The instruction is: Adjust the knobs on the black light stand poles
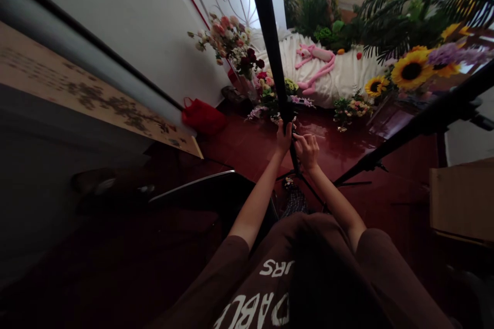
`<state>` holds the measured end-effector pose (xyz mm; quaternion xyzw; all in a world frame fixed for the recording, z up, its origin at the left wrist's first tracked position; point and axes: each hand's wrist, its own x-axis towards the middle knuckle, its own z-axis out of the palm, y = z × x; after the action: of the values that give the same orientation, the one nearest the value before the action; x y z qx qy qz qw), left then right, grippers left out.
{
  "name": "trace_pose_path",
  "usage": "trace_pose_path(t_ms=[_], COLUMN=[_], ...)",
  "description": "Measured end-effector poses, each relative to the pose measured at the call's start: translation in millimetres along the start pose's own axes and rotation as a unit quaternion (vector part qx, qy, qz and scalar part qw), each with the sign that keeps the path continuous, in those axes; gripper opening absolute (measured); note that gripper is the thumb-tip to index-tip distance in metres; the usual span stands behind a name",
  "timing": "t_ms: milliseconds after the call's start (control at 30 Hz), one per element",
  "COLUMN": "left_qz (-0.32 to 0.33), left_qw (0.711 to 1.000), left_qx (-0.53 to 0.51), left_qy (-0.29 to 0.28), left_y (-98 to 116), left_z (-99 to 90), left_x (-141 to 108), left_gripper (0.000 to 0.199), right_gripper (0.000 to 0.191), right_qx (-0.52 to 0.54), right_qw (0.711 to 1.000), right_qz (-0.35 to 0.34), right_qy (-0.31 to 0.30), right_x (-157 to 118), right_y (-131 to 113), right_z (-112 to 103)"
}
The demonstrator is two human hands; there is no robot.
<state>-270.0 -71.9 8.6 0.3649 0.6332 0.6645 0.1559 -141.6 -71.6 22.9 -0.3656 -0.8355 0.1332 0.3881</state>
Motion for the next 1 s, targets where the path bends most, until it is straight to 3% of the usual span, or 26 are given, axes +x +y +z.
trace_pose_path(t_ms=[333,567,667,800,900,1000], left_qz=[0.008,0.011,0.009,0.015,0.016,0.010], left_qw=[1.000,1.000,1.000,1.000,1.000,0.999], left_qx=[0.007,-0.007,-0.009,-0.006,0.001,-0.007], left_qy=[0.006,-0.009,-0.014,-0.009,0.010,0.045], left_y=[3,-3,-8,-11,-11,-15], left_z=[-1.2,-2.4,-3.1,-2.2,1.6,6.6], left_x=[-2,0,2,3,3,-4], left_gripper=[0.055,0.050,0.049,0.047,0.048,0.048], right_gripper=[0.018,0.024,0.034,0.044,0.049,0.048], right_qx=[0.028,0.115,0.245,0.397,0.442,0.460], right_qw=[0.998,0.987,0.947,0.858,0.821,0.797], right_qz=[0.052,0.104,0.202,0.325,0.358,0.371], right_qy=[0.011,0.036,0.041,0.040,-0.044,-0.123], right_x=[9,6,7,9,4,-17], right_y=[0,-1,-11,-25,-19,4], right_z=[-14,-7,0,1,-13,-33])
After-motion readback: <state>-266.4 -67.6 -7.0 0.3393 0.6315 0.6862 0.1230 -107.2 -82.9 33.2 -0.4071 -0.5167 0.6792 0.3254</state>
